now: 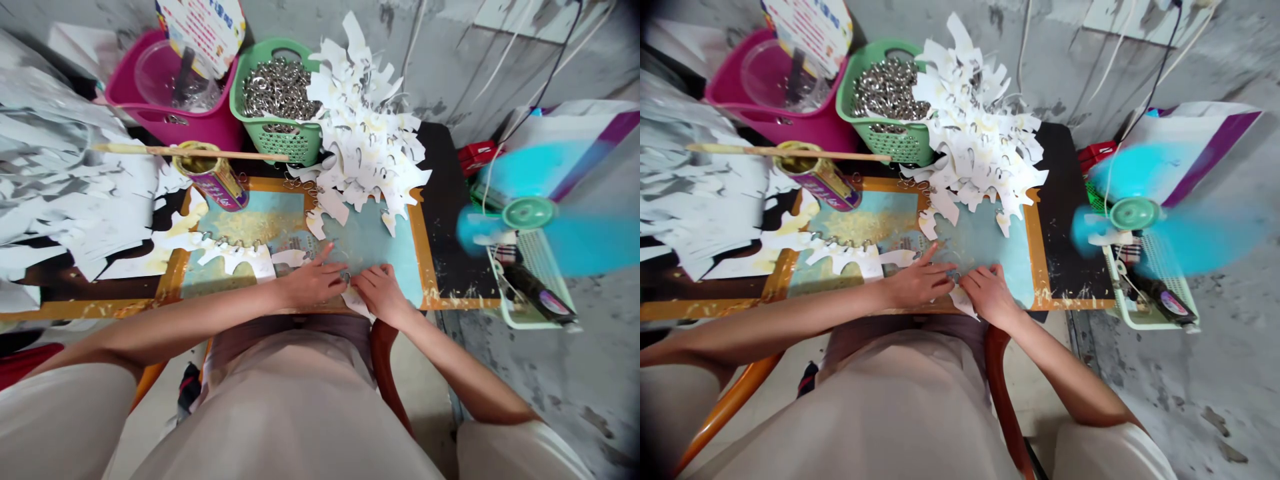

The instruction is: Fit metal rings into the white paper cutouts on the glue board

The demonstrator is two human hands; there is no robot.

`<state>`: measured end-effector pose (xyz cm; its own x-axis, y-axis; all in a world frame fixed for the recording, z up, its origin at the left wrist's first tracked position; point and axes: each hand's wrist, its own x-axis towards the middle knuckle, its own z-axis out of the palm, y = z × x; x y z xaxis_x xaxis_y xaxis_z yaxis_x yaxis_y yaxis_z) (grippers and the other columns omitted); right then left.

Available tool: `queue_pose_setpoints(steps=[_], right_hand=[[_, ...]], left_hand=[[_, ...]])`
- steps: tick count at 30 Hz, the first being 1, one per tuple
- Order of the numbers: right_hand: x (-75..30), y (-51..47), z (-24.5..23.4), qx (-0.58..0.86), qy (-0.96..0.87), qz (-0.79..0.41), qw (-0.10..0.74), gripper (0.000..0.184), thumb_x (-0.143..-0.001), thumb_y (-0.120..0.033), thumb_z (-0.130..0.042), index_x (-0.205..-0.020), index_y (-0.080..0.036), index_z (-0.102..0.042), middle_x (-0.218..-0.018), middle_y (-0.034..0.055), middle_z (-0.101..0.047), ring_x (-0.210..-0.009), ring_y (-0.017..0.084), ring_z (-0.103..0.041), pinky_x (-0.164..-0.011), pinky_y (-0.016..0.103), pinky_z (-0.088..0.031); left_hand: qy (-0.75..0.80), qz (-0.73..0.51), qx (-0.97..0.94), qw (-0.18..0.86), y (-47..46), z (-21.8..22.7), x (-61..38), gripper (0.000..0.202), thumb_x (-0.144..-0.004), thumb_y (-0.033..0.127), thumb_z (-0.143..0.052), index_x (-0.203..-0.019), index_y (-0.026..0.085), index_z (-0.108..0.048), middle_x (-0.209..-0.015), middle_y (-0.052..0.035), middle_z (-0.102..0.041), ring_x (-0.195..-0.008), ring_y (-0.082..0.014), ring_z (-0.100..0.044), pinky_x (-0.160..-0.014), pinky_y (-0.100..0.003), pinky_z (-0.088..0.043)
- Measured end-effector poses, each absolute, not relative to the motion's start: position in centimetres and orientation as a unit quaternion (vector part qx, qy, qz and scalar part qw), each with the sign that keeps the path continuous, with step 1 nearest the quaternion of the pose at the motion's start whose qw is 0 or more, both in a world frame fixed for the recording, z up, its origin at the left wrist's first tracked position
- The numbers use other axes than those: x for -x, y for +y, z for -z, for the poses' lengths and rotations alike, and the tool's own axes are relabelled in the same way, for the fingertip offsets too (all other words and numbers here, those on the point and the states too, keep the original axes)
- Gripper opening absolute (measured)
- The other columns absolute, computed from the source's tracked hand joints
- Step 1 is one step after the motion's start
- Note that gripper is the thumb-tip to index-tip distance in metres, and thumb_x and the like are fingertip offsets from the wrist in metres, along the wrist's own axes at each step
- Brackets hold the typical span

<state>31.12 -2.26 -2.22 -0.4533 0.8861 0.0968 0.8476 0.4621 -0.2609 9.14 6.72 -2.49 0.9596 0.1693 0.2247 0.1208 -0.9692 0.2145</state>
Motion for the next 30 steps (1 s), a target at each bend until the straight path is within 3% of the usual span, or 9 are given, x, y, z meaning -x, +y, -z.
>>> queue_pose_setpoints(steps=[3, 6, 9, 13, 16, 19, 24, 27, 30], right_hand=[[-31.7, -2.6, 2.2, 0.489, -0.861, -0.096, 0.106, 0.023, -0.099, -0.018, -0.047, -0.113, -0.02, -0.065, -0.086, 0.0059, -0.068, -0.092, 0.023, -0.054, -0.092, 0.042, -0.028], [-32.5, -3.0, 1.6, 0.477, -0.862, -0.13, 0.115, 0.028, -0.098, -0.021, -0.049, -0.123, -0.024, -0.062, -0.105, 0.0073, -0.072, -0.103, 0.025, -0.055, -0.102, 0.049, -0.025], [-33.2, -3.3, 0.7, 0.495, -0.827, -0.205, 0.169, 0.024, -0.098, -0.031, -0.051, -0.117, -0.028, -0.066, -0.117, 0.0052, -0.071, -0.108, 0.026, -0.057, -0.107, 0.051, -0.028], [-32.4, -3.3, -0.1, 0.656, -0.634, -0.242, 0.331, 0.028, -0.097, -0.043, -0.047, -0.097, -0.023, -0.067, -0.102, 0.0091, -0.071, -0.085, 0.022, -0.062, -0.077, 0.037, -0.049], [-30.5, -3.0, -0.1, 0.7, -0.605, -0.271, 0.264, 0.026, -0.087, -0.048, -0.061, -0.087, -0.023, -0.067, -0.083, 0.0065, -0.068, -0.064, 0.018, -0.056, -0.06, 0.031, -0.044], [-29.0, -2.4, 0.2, 0.69, -0.637, -0.294, 0.178, 0.018, -0.083, -0.038, -0.065, -0.076, -0.022, -0.063, -0.068, 0.0016, -0.062, -0.06, 0.017, -0.052, -0.058, 0.029, -0.038], [-28.8, -2.1, -1.3, 0.643, -0.615, -0.394, 0.23, 0.019, -0.088, -0.037, -0.059, -0.077, -0.021, -0.061, -0.066, -0.0019, -0.058, -0.057, 0.012, -0.047, -0.056, 0.024, -0.036], [-29.1, -2.2, -3.4, 0.591, -0.608, -0.452, 0.279, 0.026, -0.088, -0.043, -0.06, -0.079, -0.019, -0.059, -0.07, -0.0015, -0.056, -0.061, 0.011, -0.047, -0.057, 0.022, -0.038], [-29.1, -2.1, -5.7, 0.543, -0.61, -0.499, 0.289, 0.032, -0.086, -0.049, -0.063, -0.081, -0.018, -0.057, -0.07, -0.0019, -0.053, -0.06, 0.01, -0.044, -0.056, 0.021, -0.036]], left_hand=[[0.06, -0.092, -0.992, 0.068, 6.1, 1.9, -8.7, 0.034, -0.096, 0.004, -0.031, -0.097, 0.017, -0.063, -0.099, -0.013, -0.07, -0.136, -0.0246, -0.047, -0.12, -0.063, -0.019], [0.079, -0.09, -0.992, 0.045, 5.2, 1.8, -8.2, 0.029, -0.095, 0.006, -0.038, -0.108, 0.015, -0.062, -0.113, -0.0161, -0.067, -0.14, -0.0303, -0.04, -0.117, -0.069, -0.017], [0.122, -0.118, -0.985, 0.025, 4.4, 2.1, -7.8, 0.027, -0.091, 0.012, -0.049, -0.114, 0.016, -0.062, -0.12, -0.0165, -0.063, -0.141, -0.0369, -0.036, -0.115, -0.074, -0.013], [0.181, -0.179, -0.967, 0.001, 3.6, 2.7, -7.8, 0.027, -0.084, 0.013, -0.056, -0.109, 0.017, -0.065, -0.122, -0.0152, -0.06, -0.14, -0.0416, -0.035, -0.114, -0.076, -0.006], [0.194, -0.2, -0.96, 0.008, 3.1, 2.8, -7.7, 0.027, -0.083, 0.014, -0.056, -0.108, 0.02, -0.066, -0.126, -0.0125, -0.058, -0.138, -0.0374, -0.038, -0.116, -0.072, -0.001], [0.21, -0.219, -0.949, 0.085, 3.2, 2.2, -7.5, 0.024, -0.084, 0.017, -0.056, -0.106, 0.023, -0.065, -0.131, -0.0114, -0.055, -0.135, -0.0323, -0.041, -0.118, -0.07, -0.005], [0.331, -0.272, -0.872, 0.235, 5.5, -0.4, -7.6, 0.035, -0.087, 0.041, -0.062, -0.112, 0.016, -0.063, -0.131, -0.0194, -0.048, -0.128, -0.033, -0.044, -0.111, -0.063, -0.029], [0.226, -0.183, -0.905, 0.311, 7.2, -2.2, -8.1, 0.028, -0.092, 0.043, -0.058, -0.091, 0.018, -0.07, -0.131, -0.0163, -0.049, -0.136, -0.0352, -0.034, -0.112, -0.061, -0.027], [0.132, -0.167, -0.899, 0.384, 8.1, -4.2, -8.6, 0.036, -0.097, 0.037, -0.051, -0.072, 0.016, -0.068, -0.127, -0.0144, -0.05, -0.138, -0.0309, -0.032, -0.115, -0.052, -0.026]])
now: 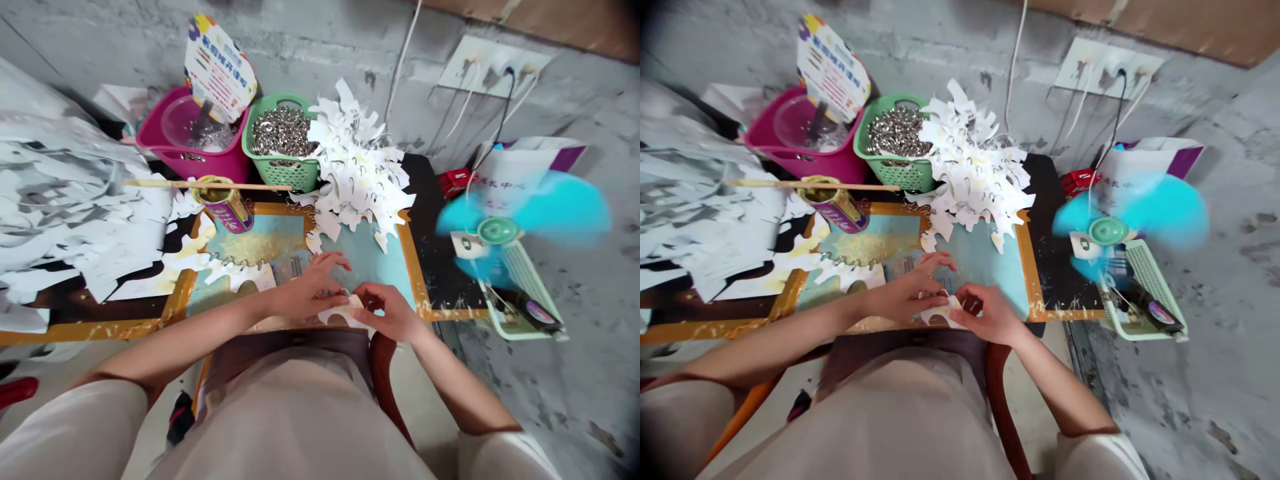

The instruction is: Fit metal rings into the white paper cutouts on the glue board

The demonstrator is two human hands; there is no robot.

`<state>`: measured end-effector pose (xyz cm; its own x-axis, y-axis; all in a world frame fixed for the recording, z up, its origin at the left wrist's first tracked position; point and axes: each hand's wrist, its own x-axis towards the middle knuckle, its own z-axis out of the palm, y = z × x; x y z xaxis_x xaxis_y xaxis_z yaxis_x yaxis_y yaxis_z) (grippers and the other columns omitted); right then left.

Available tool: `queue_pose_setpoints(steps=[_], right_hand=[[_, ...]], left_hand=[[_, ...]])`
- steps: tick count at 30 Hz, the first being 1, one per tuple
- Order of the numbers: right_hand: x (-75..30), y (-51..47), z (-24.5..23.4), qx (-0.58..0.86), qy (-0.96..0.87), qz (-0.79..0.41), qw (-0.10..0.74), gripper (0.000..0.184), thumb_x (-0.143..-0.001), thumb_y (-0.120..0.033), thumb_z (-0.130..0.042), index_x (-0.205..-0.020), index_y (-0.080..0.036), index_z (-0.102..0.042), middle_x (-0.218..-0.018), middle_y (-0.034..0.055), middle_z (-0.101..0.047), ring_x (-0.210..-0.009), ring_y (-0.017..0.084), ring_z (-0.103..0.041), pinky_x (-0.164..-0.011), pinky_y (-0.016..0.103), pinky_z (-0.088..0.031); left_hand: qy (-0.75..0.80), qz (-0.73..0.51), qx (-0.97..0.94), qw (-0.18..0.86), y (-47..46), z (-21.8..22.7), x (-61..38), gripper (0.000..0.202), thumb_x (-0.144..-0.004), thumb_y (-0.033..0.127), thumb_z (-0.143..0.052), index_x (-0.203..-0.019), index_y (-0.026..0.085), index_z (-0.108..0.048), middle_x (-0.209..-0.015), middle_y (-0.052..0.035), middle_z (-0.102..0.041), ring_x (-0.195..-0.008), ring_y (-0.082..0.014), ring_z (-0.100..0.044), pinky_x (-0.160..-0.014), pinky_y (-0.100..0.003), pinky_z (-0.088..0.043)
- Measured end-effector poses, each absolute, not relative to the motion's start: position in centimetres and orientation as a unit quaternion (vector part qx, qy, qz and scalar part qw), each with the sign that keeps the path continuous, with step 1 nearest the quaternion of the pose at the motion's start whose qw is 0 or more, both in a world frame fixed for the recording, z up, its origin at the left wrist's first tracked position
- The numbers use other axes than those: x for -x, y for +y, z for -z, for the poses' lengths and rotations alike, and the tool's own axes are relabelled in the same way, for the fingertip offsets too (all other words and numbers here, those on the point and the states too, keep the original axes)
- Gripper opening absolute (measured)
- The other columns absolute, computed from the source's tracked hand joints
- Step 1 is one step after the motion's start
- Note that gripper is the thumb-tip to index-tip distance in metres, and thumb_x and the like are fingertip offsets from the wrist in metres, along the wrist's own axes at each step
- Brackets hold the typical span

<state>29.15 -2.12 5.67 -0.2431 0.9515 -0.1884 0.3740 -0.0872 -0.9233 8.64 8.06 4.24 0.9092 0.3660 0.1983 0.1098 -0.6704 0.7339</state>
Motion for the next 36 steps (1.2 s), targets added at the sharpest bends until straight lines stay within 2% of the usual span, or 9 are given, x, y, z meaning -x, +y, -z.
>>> queue_pose_setpoints(steps=[5, 8, 11, 14, 18, 21, 24, 30, 36], right_hand=[[-28.4, -2.4, -8.8, 0.491, -0.647, -0.477, 0.335, 0.047, -0.094, -0.048, -0.054, -0.061, -0.018, -0.041, -0.057, -0.0056, -0.031, -0.053, 0.007, -0.027, -0.05, 0.023, -0.022], [-27.0, -3.1, -8.7, 0.388, -0.614, -0.544, 0.421, 0.049, -0.094, -0.049, -0.052, -0.059, -0.018, -0.041, -0.056, -0.0044, -0.035, -0.05, 0.007, -0.028, -0.049, 0.024, -0.022], [-25.2, -3.6, -6.6, 0.326, -0.519, -0.613, 0.498, 0.052, -0.089, -0.055, -0.059, -0.055, -0.018, -0.042, -0.052, -0.0046, -0.035, -0.045, 0.006, -0.028, -0.046, 0.024, -0.021], [-24.5, -3.1, -4.5, 0.319, -0.429, -0.672, 0.512, 0.057, -0.079, -0.067, -0.062, -0.055, -0.019, -0.045, -0.049, -0.0055, -0.034, -0.042, 0.006, -0.025, -0.043, 0.023, -0.021], [-26.0, -1.6, -5.5, 0.325, -0.474, -0.698, 0.427, 0.063, -0.07, -0.08, -0.06, -0.064, -0.017, -0.054, -0.057, -0.0025, -0.042, -0.05, 0.009, -0.034, -0.046, 0.023, -0.027], [-26.9, -1.0, -7.8, 0.365, -0.569, -0.649, 0.35, 0.048, -0.08, -0.057, -0.069, -0.062, -0.017, -0.05, -0.059, -0.0044, -0.036, -0.054, 0.007, -0.029, -0.048, 0.021, -0.022], [-26.4, -1.4, -8.2, 0.347, -0.583, -0.623, 0.39, 0.044, -0.084, -0.049, -0.066, -0.06, -0.017, -0.048, -0.058, -0.0043, -0.036, -0.053, 0.007, -0.028, -0.049, 0.022, -0.024], [-24.4, -3.3, -3.6, 0.319, -0.523, -0.624, 0.485, 0.05, -0.079, -0.056, -0.068, -0.057, -0.019, -0.043, -0.055, -0.004, -0.037, -0.048, 0.007, -0.03, -0.046, 0.023, -0.024], [-25.9, -3.3, -3.5, 0.351, -0.526, -0.648, 0.424, 0.055, -0.076, -0.07, -0.063, -0.066, -0.017, -0.052, -0.058, -0.0033, -0.04, -0.05, 0.007, -0.031, -0.045, 0.022, -0.022]], left_hand=[[0.099, -0.224, -0.825, 0.509, 6.7, -7.7, -8.6, 0.045, -0.097, 0.043, -0.05, -0.065, 0.014, -0.061, -0.115, -0.0143, -0.053, -0.131, -0.0272, -0.039, -0.113, -0.042, -0.031], [0.073, -0.259, -0.77, 0.579, 4.8, -8.6, -8.2, 0.05, -0.095, 0.051, -0.05, -0.059, 0.016, -0.054, -0.097, -0.012, -0.059, -0.128, -0.0276, -0.038, -0.113, -0.042, -0.029], [0.079, -0.3, -0.725, 0.615, 3.3, -8.1, -7.9, 0.053, -0.095, 0.054, -0.049, -0.056, 0.017, -0.05, -0.073, -0.0089, -0.056, -0.125, -0.0275, -0.037, -0.111, -0.043, -0.031], [0.115, -0.317, -0.711, 0.617, 2.9, -6.9, -7.6, 0.05, -0.096, 0.052, -0.048, -0.059, 0.018, -0.052, -0.062, -0.0061, -0.05, -0.126, -0.0268, -0.036, -0.11, -0.043, -0.03], [0.184, -0.289, -0.747, 0.569, 3.6, -6.3, -6.9, 0.046, -0.098, 0.044, -0.049, -0.06, 0.018, -0.053, -0.067, -0.0063, -0.052, -0.128, -0.0266, -0.035, -0.111, -0.042, -0.026], [0.195, -0.292, -0.742, 0.571, 3.8, -6.5, -6.7, 0.048, -0.097, 0.046, -0.05, -0.058, 0.017, -0.053, -0.07, -0.0073, -0.054, -0.124, -0.0273, -0.039, -0.11, -0.043, -0.028], [0.18, -0.334, -0.692, 0.614, 3.0, -6.3, -6.9, 0.051, -0.095, 0.052, -0.051, -0.056, 0.018, -0.052, -0.062, -0.0063, -0.048, -0.126, -0.028, -0.039, -0.108, -0.043, -0.031], [0.193, -0.345, -0.656, 0.643, 1.3, -5.3, -7.0, 0.05, -0.093, 0.053, -0.053, -0.057, 0.019, -0.053, -0.062, -0.0064, -0.047, -0.128, -0.0273, -0.034, -0.112, -0.044, -0.029], [0.192, -0.283, -0.747, 0.57, 2.5, -4.9, -6.5, 0.048, -0.097, 0.048, -0.048, -0.06, 0.018, -0.052, -0.07, -0.0068, -0.054, -0.125, -0.0263, -0.035, -0.112, -0.043, -0.025]])
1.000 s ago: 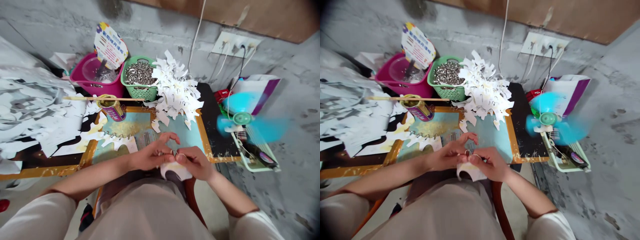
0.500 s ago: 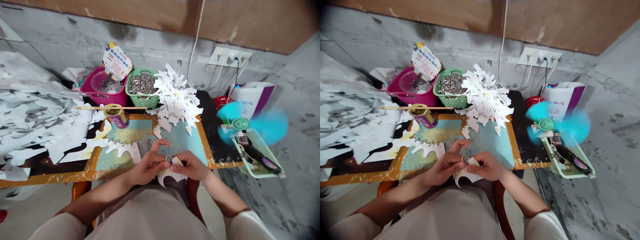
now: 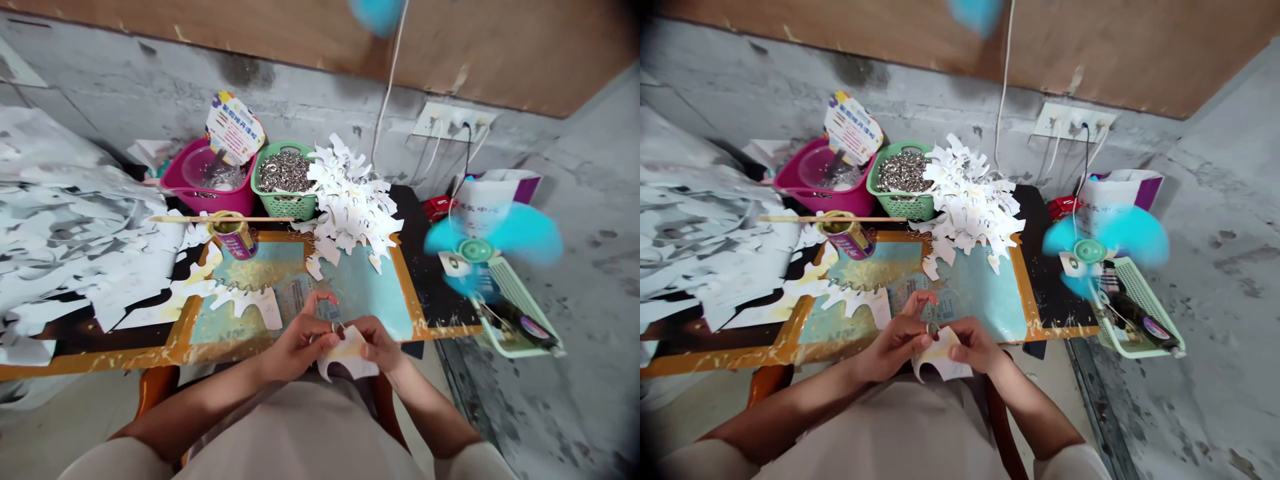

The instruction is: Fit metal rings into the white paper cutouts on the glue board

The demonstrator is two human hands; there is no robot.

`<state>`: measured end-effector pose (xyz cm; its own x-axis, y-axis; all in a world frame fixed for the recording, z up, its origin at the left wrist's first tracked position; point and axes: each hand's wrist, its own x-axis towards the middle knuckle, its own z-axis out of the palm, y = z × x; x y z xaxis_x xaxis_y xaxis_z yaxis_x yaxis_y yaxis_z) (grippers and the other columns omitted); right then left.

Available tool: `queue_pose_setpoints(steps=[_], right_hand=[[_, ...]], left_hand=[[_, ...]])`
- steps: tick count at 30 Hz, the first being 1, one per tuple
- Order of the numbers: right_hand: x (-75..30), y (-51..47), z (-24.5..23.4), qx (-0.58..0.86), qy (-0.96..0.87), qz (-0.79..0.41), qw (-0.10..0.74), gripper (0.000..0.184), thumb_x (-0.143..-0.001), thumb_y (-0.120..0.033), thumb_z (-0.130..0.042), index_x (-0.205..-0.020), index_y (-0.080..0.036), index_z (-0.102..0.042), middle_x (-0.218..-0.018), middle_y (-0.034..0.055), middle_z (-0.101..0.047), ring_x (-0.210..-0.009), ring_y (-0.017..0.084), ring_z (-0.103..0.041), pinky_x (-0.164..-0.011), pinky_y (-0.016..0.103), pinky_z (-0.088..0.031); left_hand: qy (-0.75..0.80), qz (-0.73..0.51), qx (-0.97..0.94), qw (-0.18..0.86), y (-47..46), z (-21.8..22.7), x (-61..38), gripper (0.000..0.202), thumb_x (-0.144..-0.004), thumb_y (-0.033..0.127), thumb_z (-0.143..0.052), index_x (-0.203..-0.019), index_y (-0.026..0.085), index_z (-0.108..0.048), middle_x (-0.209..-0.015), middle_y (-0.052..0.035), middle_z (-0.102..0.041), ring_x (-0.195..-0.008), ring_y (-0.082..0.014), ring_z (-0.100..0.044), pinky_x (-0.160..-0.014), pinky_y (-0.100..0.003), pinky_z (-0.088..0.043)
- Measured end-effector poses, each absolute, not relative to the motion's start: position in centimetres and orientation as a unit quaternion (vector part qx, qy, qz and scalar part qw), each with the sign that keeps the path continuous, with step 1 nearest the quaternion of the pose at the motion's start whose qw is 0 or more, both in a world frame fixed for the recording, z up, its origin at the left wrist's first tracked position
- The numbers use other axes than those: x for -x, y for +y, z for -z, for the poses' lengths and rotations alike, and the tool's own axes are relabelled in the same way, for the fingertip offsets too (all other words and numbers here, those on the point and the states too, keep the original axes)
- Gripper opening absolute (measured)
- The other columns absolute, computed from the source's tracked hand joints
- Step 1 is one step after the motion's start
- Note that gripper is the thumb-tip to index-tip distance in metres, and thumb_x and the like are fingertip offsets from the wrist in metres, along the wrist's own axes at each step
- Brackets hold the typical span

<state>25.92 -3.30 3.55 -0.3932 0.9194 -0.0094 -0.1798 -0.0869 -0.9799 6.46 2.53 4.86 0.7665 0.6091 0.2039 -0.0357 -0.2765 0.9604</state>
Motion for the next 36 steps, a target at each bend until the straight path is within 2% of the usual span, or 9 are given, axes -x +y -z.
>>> queue_pose_setpoints(steps=[5, 7, 10, 15, 19, 21, 25, 29, 36], right_hand=[[-26.5, -3.3, -5.0, 0.45, -0.523, -0.59, 0.419, 0.051, -0.086, -0.057, -0.062, -0.06, -0.016, -0.046, -0.058, -0.0044, -0.034, -0.054, 0.007, -0.027, -0.049, 0.022, -0.019], [-26.3, -3.6, -4.8, 0.445, -0.497, -0.602, 0.439, 0.051, -0.084, -0.059, -0.063, -0.061, -0.016, -0.048, -0.06, -0.0038, -0.037, -0.054, 0.007, -0.029, -0.05, 0.022, -0.021], [-26.4, -4.1, -3.6, 0.423, -0.41, -0.669, 0.453, 0.052, -0.076, -0.063, -0.069, -0.063, -0.016, -0.052, -0.059, -0.0039, -0.041, -0.052, 0.007, -0.031, -0.049, 0.022, -0.026], [-28.3, -5.2, -1.2, 0.475, -0.301, -0.704, 0.434, 0.04, -0.079, -0.054, -0.072, -0.088, -0.016, -0.063, -0.069, -0.0009, -0.055, -0.058, 0.01, -0.048, -0.053, 0.022, -0.041], [-30.3, -5.8, 0.3, 0.583, -0.388, -0.593, 0.397, 0.043, -0.082, -0.05, -0.07, -0.11, -0.019, -0.061, -0.071, -0.0026, -0.053, -0.058, 0.011, -0.049, -0.044, 0.019, -0.039], [-31.1, -5.8, 0.4, 0.615, -0.451, -0.507, 0.403, 0.042, -0.083, -0.046, -0.069, -0.115, -0.019, -0.062, -0.079, -0.0001, -0.054, -0.067, 0.013, -0.051, -0.05, 0.021, -0.043], [-31.4, -5.0, -0.5, 0.627, -0.546, -0.378, 0.408, 0.028, -0.083, -0.036, -0.07, -0.106, -0.02, -0.07, -0.085, 0.0026, -0.056, -0.077, 0.014, -0.051, -0.066, 0.025, -0.044], [-29.6, -4.3, -0.5, 0.606, -0.529, -0.425, 0.416, 0.02, -0.084, -0.037, -0.07, -0.081, -0.017, -0.068, -0.076, 0.0003, -0.058, -0.063, 0.01, -0.046, -0.057, 0.023, -0.036], [-29.3, -2.8, 0.9, 0.584, -0.277, -0.441, 0.623, 0.04, -0.077, -0.054, -0.073, -0.072, -0.02, -0.053, -0.06, -0.0064, -0.04, -0.047, 0.006, -0.031, -0.041, 0.021, -0.023]], left_hand=[[0.195, -0.278, -0.765, 0.548, 3.2, -4.4, -6.6, 0.049, -0.098, 0.046, -0.049, -0.059, 0.016, -0.052, -0.08, -0.008, -0.055, -0.128, -0.0264, -0.034, -0.111, -0.039, -0.028], [0.185, -0.283, -0.77, 0.541, 3.0, -4.5, -6.7, 0.051, -0.098, 0.047, -0.046, -0.059, 0.016, -0.054, -0.08, -0.0082, -0.055, -0.126, -0.0261, -0.037, -0.111, -0.039, -0.03], [0.202, -0.288, -0.803, 0.48, 3.1, -4.9, -6.9, 0.048, -0.098, 0.044, -0.048, -0.061, 0.015, -0.061, -0.103, -0.0116, -0.057, -0.126, -0.027, -0.039, -0.113, -0.044, -0.028], [0.243, -0.243, -0.896, 0.283, 4.9, -3.6, -8.4, 0.037, -0.091, 0.038, -0.061, -0.061, 0.018, -0.068, -0.118, -0.0096, -0.056, -0.132, -0.0324, -0.035, -0.117, -0.065, -0.007], [0.237, -0.157, -0.937, 0.203, 6.3, 0.2, -10.5, 0.031, -0.083, 0.046, -0.07, -0.067, 0.02, -0.073, -0.117, -0.01, -0.058, -0.13, -0.0356, -0.037, -0.113, -0.073, -0.003], [0.224, -0.157, -0.943, 0.19, 6.3, 1.3, -11.1, 0.03, -0.083, 0.048, -0.07, -0.07, 0.021, -0.075, -0.118, -0.01, -0.058, -0.13, -0.0349, -0.038, -0.114, -0.072, -0.003], [0.195, -0.181, -0.945, 0.19, 5.8, 1.1, -11.2, 0.031, -0.088, 0.049, -0.063, -0.077, 0.022, -0.076, -0.125, -0.011, -0.054, -0.132, -0.0347, -0.036, -0.114, -0.072, -0.001], [0.194, -0.188, -0.938, 0.218, 5.6, 0.0, -10.8, 0.034, -0.092, 0.048, -0.057, -0.079, 0.022, -0.074, -0.127, -0.0109, -0.052, -0.134, -0.0327, -0.033, -0.116, -0.068, -0.003], [0.218, -0.202, -0.912, 0.282, 6.3, -0.7, -10.2, 0.033, -0.092, 0.04, -0.059, -0.071, 0.019, -0.074, -0.124, -0.0124, -0.051, -0.13, -0.0319, -0.037, -0.115, -0.062, -0.019]])
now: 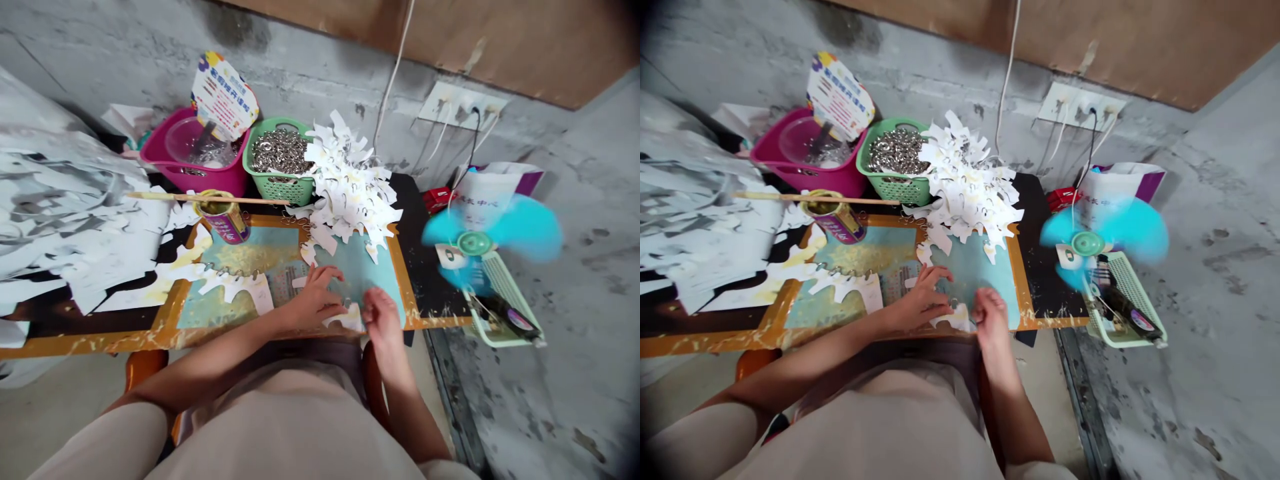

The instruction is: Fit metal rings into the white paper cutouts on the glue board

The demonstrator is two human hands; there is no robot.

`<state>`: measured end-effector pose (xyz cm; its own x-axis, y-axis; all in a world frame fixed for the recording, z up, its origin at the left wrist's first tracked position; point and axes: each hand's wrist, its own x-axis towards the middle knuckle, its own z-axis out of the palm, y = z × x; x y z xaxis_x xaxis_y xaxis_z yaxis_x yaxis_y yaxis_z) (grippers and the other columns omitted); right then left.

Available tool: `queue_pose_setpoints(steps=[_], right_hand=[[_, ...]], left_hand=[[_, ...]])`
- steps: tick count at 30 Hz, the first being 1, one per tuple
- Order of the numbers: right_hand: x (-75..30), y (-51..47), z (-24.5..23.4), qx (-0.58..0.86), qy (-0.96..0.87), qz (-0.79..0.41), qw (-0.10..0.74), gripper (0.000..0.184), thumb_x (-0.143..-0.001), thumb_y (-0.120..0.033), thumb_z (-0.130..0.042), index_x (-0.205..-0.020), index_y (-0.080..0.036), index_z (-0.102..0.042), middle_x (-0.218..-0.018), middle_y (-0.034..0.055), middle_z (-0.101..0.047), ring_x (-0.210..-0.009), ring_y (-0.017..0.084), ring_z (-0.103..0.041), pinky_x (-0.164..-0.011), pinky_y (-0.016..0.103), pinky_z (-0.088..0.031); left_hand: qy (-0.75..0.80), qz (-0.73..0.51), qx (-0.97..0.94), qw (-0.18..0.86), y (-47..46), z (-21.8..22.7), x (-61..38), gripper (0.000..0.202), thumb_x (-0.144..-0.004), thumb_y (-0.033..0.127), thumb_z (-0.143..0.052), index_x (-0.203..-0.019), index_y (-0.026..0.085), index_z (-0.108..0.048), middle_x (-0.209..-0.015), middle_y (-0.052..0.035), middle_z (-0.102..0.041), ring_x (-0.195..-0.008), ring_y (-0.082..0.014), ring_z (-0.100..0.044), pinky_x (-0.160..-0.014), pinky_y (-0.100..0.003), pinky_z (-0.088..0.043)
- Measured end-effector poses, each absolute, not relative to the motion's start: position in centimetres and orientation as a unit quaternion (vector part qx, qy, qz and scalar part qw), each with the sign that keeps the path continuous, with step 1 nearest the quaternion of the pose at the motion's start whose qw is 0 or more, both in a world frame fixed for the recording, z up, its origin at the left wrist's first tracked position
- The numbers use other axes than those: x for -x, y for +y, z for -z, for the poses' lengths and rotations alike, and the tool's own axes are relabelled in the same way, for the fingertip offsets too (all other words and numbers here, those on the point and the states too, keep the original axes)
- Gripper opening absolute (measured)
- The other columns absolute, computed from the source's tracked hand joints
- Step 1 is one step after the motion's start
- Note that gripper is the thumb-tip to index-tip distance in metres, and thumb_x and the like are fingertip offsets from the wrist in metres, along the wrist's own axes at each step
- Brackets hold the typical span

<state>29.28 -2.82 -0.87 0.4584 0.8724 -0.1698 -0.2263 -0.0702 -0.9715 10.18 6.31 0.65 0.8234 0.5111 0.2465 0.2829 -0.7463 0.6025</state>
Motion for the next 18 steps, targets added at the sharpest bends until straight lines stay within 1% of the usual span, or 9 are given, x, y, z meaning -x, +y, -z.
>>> queue_pose_setpoints(steps=[3, 5, 7, 9, 10, 12, 14, 16, 18], right_hand=[[-32.4, -2.3, 0.1, 0.585, -0.254, -0.388, 0.665, 0.049, -0.081, -0.065, -0.063, -0.067, -0.022, -0.044, -0.061, -0.0065, -0.035, -0.048, 0.007, -0.03, -0.041, 0.02, -0.023], [-33.7, -2.3, -0.7, 0.608, -0.298, -0.323, 0.661, 0.052, -0.086, -0.065, -0.056, -0.061, -0.02, -0.045, -0.064, -0.0026, -0.043, -0.054, 0.009, -0.039, -0.044, 0.021, -0.031], [-33.5, -2.5, -1.6, 0.631, -0.425, -0.279, 0.587, 0.043, -0.086, -0.057, -0.062, -0.067, -0.019, -0.058, -0.081, 0.004, -0.057, -0.067, 0.013, -0.051, -0.055, 0.025, -0.042], [-32.3, -2.5, -2.5, 0.62, -0.56, -0.272, 0.477, 0.025, -0.083, -0.045, -0.07, -0.09, -0.021, -0.07, -0.1, 0.007, -0.063, -0.079, 0.017, -0.057, -0.07, 0.03, -0.048], [-31.5, -2.5, -2.8, 0.607, -0.604, -0.279, 0.435, 0.025, -0.082, -0.04, -0.071, -0.101, -0.023, -0.07, -0.103, 0.007, -0.064, -0.083, 0.018, -0.058, -0.074, 0.032, -0.048], [-30.0, -2.3, -3.0, 0.586, -0.646, -0.291, 0.392, 0.021, -0.084, -0.034, -0.069, -0.102, -0.024, -0.07, -0.1, 0.006, -0.065, -0.084, 0.018, -0.059, -0.077, 0.031, -0.047], [-28.9, -1.9, -2.5, 0.584, -0.649, -0.301, 0.384, 0.011, -0.086, -0.031, -0.065, -0.089, -0.022, -0.069, -0.091, 0.0048, -0.065, -0.08, 0.017, -0.058, -0.073, 0.029, -0.046], [-28.4, -1.3, -1.4, 0.6, -0.607, -0.32, 0.411, 0.017, -0.087, -0.034, -0.062, -0.077, -0.02, -0.063, -0.08, 0.0028, -0.062, -0.074, 0.016, -0.056, -0.068, 0.027, -0.044], [-28.3, -0.8, -0.1, 0.628, -0.505, -0.348, 0.479, 0.027, -0.088, -0.043, -0.058, -0.073, -0.02, -0.057, -0.071, 0.0, -0.057, -0.065, 0.014, -0.052, -0.062, 0.026, -0.043]], left_hand=[[0.215, -0.193, -0.914, 0.285, 6.5, -0.4, -10.0, 0.03, -0.091, 0.039, -0.061, -0.071, 0.02, -0.075, -0.123, -0.0117, -0.052, -0.13, -0.0328, -0.038, -0.114, -0.064, -0.018], [0.22, -0.189, -0.914, 0.282, 6.6, -0.2, -10.0, 0.03, -0.09, 0.039, -0.062, -0.071, 0.021, -0.075, -0.123, -0.0108, -0.053, -0.131, -0.0339, -0.037, -0.114, -0.067, -0.013], [0.218, -0.184, -0.915, 0.284, 6.7, -0.2, -10.2, 0.03, -0.09, 0.041, -0.063, -0.072, 0.022, -0.076, -0.124, -0.0104, -0.053, -0.131, -0.0342, -0.037, -0.114, -0.07, -0.009], [0.216, -0.181, -0.917, 0.281, 6.8, -0.2, -10.5, 0.03, -0.091, 0.043, -0.062, -0.074, 0.023, -0.077, -0.124, -0.0104, -0.052, -0.132, -0.0343, -0.037, -0.114, -0.07, -0.008], [0.216, -0.181, -0.919, 0.277, 6.8, -0.3, -10.6, 0.03, -0.09, 0.044, -0.062, -0.075, 0.023, -0.077, -0.125, -0.0105, -0.052, -0.133, -0.0343, -0.036, -0.114, -0.07, -0.008], [0.221, -0.183, -0.92, 0.267, 6.8, -0.3, -10.7, 0.03, -0.09, 0.045, -0.062, -0.077, 0.023, -0.077, -0.125, -0.0106, -0.052, -0.134, -0.0349, -0.034, -0.114, -0.071, -0.008], [0.233, -0.186, -0.919, 0.256, 6.6, -0.3, -10.9, 0.029, -0.09, 0.045, -0.061, -0.08, 0.024, -0.077, -0.124, -0.0109, -0.053, -0.135, -0.0353, -0.033, -0.114, -0.072, -0.007], [0.25, -0.186, -0.919, 0.242, 6.5, -0.1, -11.2, 0.029, -0.091, 0.045, -0.06, -0.081, 0.024, -0.077, -0.123, -0.0109, -0.053, -0.135, -0.0348, -0.032, -0.113, -0.073, -0.007], [0.26, -0.183, -0.923, 0.218, 6.4, 0.3, -11.6, 0.03, -0.09, 0.046, -0.061, -0.079, 0.023, -0.077, -0.124, -0.0104, -0.053, -0.136, -0.0345, -0.032, -0.114, -0.072, -0.005]])
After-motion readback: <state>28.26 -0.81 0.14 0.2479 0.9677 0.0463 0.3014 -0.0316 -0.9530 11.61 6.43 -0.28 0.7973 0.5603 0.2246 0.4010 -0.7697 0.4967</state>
